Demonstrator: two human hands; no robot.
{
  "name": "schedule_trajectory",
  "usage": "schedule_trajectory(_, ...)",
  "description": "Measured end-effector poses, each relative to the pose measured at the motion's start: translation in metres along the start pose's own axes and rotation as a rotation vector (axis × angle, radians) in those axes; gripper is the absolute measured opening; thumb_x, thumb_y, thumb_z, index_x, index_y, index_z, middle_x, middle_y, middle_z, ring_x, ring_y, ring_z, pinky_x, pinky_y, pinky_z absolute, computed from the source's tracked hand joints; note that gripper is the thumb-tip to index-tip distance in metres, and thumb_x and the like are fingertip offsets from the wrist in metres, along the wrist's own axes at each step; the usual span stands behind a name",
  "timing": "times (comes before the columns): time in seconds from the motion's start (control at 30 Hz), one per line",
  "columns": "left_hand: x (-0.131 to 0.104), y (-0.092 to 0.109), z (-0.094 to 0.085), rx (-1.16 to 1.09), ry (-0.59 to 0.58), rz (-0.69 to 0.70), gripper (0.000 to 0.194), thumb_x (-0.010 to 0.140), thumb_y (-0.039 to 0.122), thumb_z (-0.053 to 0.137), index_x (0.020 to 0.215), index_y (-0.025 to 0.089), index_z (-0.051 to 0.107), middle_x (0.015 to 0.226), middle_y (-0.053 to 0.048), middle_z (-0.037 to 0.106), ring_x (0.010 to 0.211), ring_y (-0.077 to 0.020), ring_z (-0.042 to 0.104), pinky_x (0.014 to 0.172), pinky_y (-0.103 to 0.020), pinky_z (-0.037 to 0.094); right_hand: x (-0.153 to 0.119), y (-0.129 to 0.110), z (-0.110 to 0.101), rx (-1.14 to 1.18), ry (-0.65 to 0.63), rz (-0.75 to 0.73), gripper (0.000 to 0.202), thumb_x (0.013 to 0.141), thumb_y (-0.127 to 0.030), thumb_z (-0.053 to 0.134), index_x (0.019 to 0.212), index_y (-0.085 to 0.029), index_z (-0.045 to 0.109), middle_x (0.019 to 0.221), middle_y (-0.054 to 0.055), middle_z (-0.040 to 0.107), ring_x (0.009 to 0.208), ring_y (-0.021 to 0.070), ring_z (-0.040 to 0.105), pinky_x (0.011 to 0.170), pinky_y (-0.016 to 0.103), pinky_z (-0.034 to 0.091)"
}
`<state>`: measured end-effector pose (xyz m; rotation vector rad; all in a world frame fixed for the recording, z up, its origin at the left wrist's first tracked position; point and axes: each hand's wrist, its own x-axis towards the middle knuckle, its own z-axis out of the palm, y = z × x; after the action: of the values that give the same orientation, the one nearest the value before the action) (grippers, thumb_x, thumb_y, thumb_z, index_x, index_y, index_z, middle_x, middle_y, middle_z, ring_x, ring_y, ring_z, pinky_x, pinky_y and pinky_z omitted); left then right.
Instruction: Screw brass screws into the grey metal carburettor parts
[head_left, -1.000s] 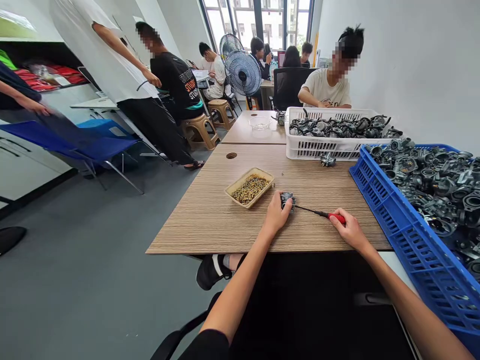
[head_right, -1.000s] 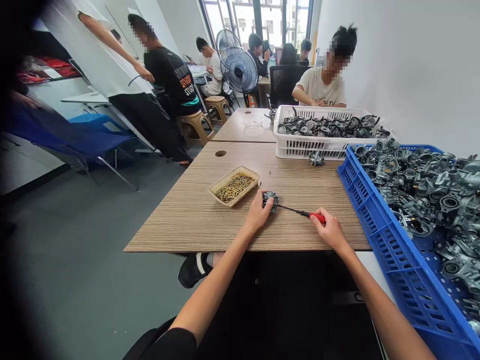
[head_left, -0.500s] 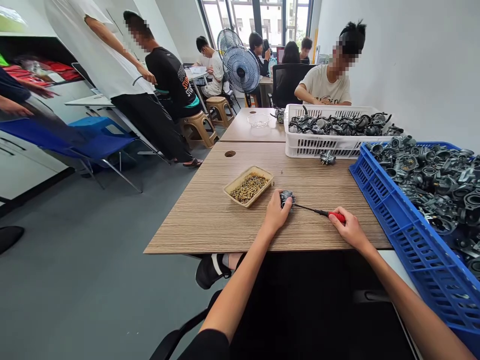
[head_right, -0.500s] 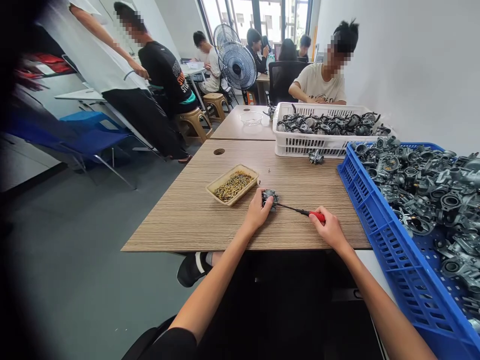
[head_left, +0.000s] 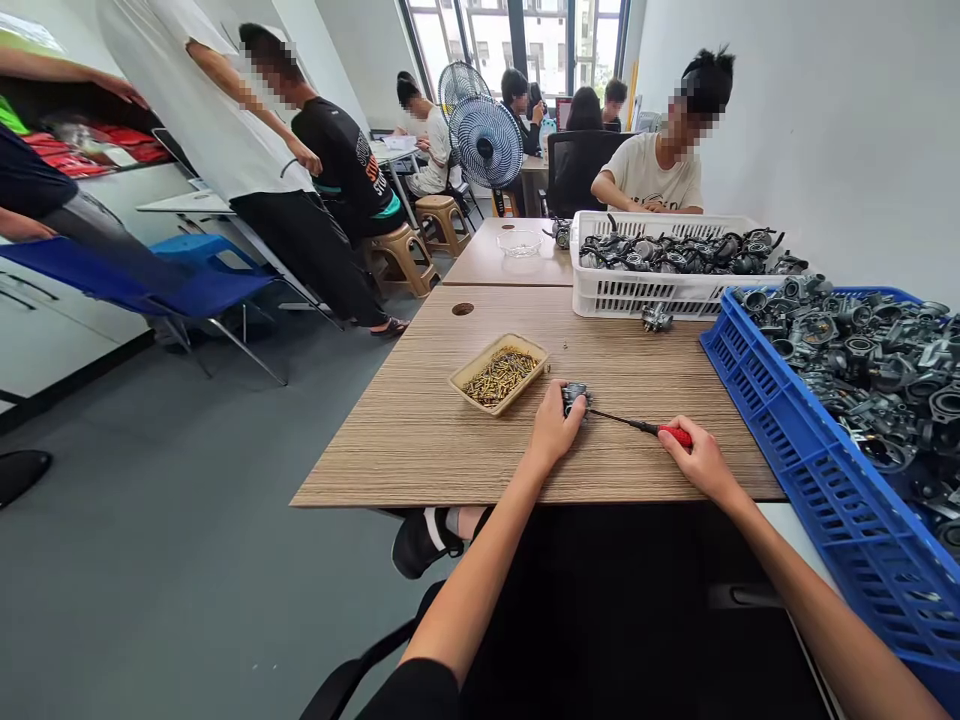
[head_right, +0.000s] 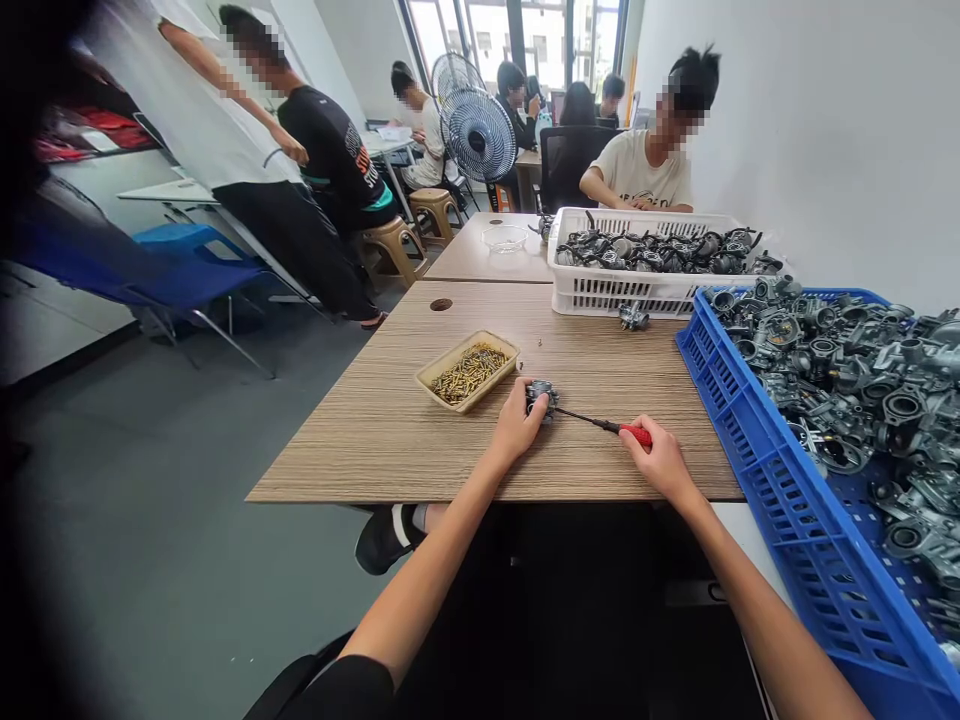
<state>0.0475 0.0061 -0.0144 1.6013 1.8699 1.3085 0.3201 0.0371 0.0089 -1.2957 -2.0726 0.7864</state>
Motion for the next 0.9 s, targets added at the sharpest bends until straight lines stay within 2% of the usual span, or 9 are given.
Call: schedule_trajectory(0.9, -0.0003, -0.0012, 0.0013, 0.005, 0.024, 0.012, 0.026, 0.099, 0.042, 0.047, 0.117, 0.023, 0.049, 0.109, -0.01, 0.067, 0.102, -0.0253, 0.064, 0.091, -0.039, 0.05, 0.0002, -0.0027, -0.0017, 0.002, -0.002, -0.009, 0.041, 0.093, -0.062, 0.054, 0.077, -0.024, 0.053, 0.061, -0.004, 0.045, 0.056, 0.0144, 0.041, 0.057, 0.029, 0.033)
